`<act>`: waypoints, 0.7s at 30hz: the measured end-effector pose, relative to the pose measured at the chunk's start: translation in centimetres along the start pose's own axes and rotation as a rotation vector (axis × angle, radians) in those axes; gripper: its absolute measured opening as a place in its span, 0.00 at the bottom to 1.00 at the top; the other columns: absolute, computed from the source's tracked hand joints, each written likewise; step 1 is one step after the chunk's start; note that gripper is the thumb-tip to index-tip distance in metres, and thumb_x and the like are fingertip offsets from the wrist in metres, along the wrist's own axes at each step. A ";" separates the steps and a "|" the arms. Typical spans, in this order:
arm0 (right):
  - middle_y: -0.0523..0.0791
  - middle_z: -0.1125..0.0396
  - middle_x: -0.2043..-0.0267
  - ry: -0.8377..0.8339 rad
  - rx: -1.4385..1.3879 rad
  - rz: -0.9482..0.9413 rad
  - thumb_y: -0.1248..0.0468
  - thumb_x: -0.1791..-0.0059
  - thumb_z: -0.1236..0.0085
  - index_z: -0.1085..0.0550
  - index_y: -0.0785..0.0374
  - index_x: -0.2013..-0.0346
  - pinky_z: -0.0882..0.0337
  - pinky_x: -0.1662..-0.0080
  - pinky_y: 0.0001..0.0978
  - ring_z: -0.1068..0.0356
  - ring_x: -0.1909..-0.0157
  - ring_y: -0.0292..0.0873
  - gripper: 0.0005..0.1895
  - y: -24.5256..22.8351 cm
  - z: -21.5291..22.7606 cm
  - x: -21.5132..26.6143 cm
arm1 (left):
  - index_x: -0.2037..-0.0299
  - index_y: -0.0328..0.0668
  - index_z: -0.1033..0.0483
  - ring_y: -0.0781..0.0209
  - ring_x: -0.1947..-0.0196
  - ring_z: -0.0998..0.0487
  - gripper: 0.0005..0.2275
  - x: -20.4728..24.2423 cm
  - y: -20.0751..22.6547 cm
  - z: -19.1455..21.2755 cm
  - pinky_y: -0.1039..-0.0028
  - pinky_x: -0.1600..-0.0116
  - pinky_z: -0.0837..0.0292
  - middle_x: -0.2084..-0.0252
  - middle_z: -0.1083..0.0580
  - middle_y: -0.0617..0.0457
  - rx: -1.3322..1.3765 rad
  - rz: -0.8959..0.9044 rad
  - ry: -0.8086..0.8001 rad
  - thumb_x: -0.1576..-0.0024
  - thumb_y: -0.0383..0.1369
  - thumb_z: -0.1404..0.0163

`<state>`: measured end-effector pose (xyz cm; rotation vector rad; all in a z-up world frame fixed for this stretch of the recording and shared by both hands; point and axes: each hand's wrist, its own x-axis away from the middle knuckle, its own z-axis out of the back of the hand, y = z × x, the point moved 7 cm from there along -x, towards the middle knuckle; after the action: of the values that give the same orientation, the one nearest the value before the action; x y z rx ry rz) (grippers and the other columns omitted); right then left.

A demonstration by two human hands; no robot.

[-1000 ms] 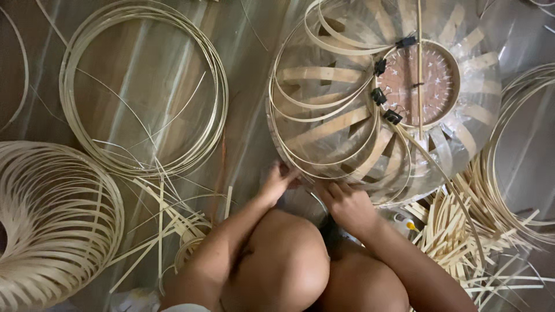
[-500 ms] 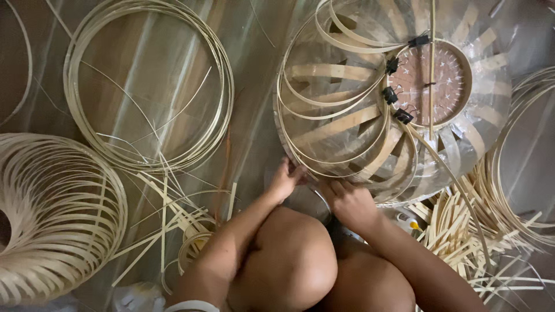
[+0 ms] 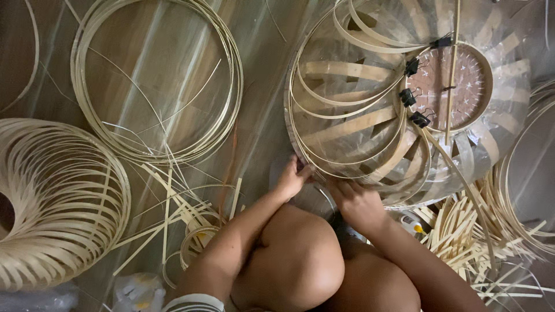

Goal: The person weaves a bamboo lamp by hand, securing thin bamboo strips around a circular wooden frame using glue and small clips.

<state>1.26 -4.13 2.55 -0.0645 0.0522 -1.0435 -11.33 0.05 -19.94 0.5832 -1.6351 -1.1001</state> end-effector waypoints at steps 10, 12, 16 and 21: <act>0.43 0.31 0.68 -0.066 0.107 -0.008 0.63 0.57 0.46 0.24 0.64 0.48 0.26 0.66 0.31 0.29 0.66 0.39 0.23 -0.8 -2.1 -0.5 | 0.37 0.35 0.40 0.55 0.46 0.25 0.24 -0.3 -0.3 -0.4 0.63 0.45 0.25 0.42 0.28 0.42 0.133 0.077 -0.063 0.38 0.42 0.51; 0.44 0.31 0.66 -0.004 0.140 -0.042 0.63 0.58 0.47 0.24 0.66 0.51 0.26 0.62 0.31 0.29 0.64 0.40 0.21 -1.1 -2.0 -0.3 | 0.38 0.31 0.37 0.54 0.43 0.25 0.21 -1.0 -1.3 -0.2 0.66 0.41 0.29 0.42 0.26 0.40 0.038 0.023 -0.087 0.32 0.42 0.53; 0.44 0.31 0.67 0.029 0.143 -0.104 0.62 0.59 0.46 0.23 0.64 0.55 0.27 0.58 0.36 0.29 0.64 0.44 0.19 -1.3 -2.6 -0.1 | 0.43 0.31 0.35 0.55 0.53 0.21 0.18 -3.1 -3.1 -0.8 0.67 0.51 0.22 0.48 0.24 0.39 0.078 -0.032 -0.102 0.31 0.41 0.55; 0.42 0.31 0.66 0.096 0.218 -0.160 0.65 0.61 0.46 0.21 0.62 0.52 0.28 0.57 0.33 0.29 0.62 0.42 0.22 -1.6 -3.4 0.4 | 0.51 0.33 0.35 0.58 0.67 0.18 0.16 -5.1 -4.2 -1.9 0.67 0.64 0.15 0.60 0.27 0.45 0.291 0.013 -0.138 0.34 0.41 0.55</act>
<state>-0.15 -5.38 -0.72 0.1822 0.0206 -1.2061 -8.43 1.50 -25.97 0.6958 -1.9342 -0.9151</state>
